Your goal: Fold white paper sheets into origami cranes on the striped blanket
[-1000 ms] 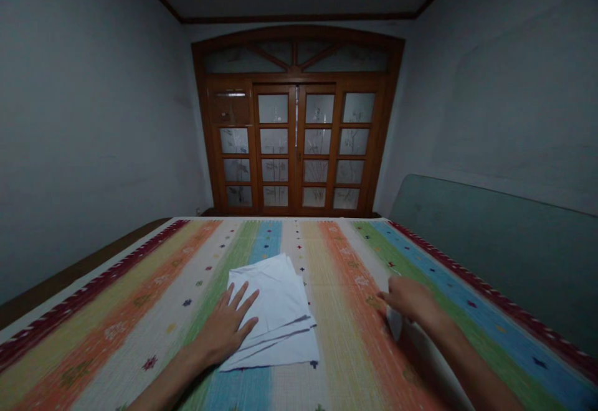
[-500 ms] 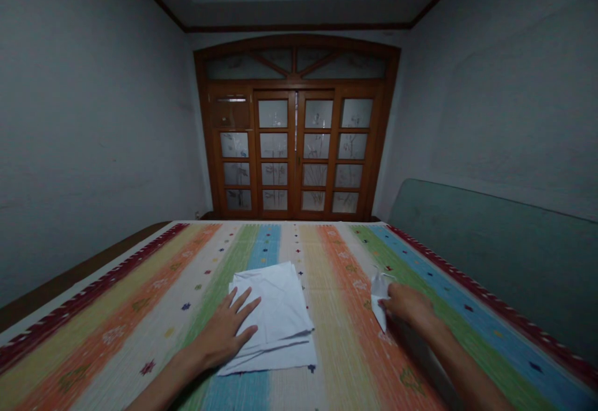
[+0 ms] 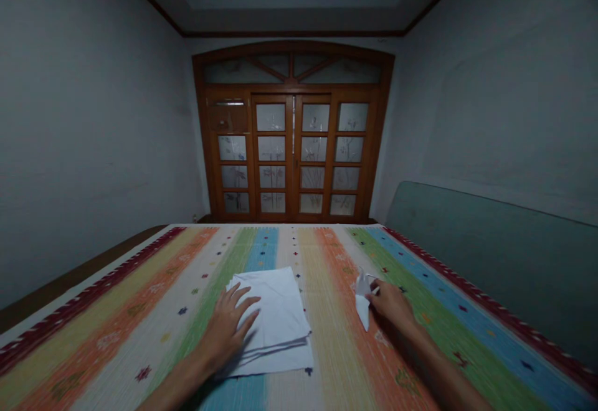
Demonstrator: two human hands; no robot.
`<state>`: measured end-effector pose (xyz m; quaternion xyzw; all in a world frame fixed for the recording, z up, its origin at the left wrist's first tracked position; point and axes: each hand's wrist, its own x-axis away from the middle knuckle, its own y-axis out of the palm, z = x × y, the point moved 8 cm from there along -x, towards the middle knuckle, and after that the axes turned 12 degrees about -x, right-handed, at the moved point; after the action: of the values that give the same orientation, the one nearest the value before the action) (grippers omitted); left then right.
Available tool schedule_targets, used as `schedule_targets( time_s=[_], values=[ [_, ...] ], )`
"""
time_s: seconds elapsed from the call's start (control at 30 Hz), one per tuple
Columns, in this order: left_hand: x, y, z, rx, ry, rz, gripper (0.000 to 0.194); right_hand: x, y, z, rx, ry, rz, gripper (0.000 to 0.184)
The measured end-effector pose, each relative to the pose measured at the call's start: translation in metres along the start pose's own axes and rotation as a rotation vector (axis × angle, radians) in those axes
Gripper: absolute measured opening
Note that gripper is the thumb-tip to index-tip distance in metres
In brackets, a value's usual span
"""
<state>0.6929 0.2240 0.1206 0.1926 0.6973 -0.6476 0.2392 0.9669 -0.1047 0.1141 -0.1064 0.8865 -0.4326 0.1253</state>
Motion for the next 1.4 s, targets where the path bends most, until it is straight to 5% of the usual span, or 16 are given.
schedule_targets(
  time_s=[0.3,0.67,0.83,1.03,1.23,1.4],
  values=[
    [-0.004,-0.027,0.040,0.207,0.046,0.009,0.025,0.015,0.026,-0.059,-0.420,-0.195,-0.134,0.014],
    [-0.003,-0.059,0.083,0.396,0.115,0.056,0.039,0.103,0.050,-0.157,-0.789,-0.433,-0.458,0.019],
    [-0.002,-0.062,0.084,0.387,0.120,0.096,0.033,0.128,0.069,-0.166,-0.953,-0.394,-0.582,0.021],
    [-0.004,-0.066,0.092,0.466,0.171,0.068,0.019,0.138,0.081,-0.163,-0.971,-0.371,-0.540,0.020],
    [0.000,-0.061,0.082,0.523,0.015,0.078,0.015,0.143,0.079,-0.169,-1.037,-0.299,-0.599,0.037],
    [-0.003,-0.054,0.086,0.681,-0.145,-0.062,0.016,0.143,0.078,-0.167,-1.060,-0.267,-0.543,0.032]
  ],
)
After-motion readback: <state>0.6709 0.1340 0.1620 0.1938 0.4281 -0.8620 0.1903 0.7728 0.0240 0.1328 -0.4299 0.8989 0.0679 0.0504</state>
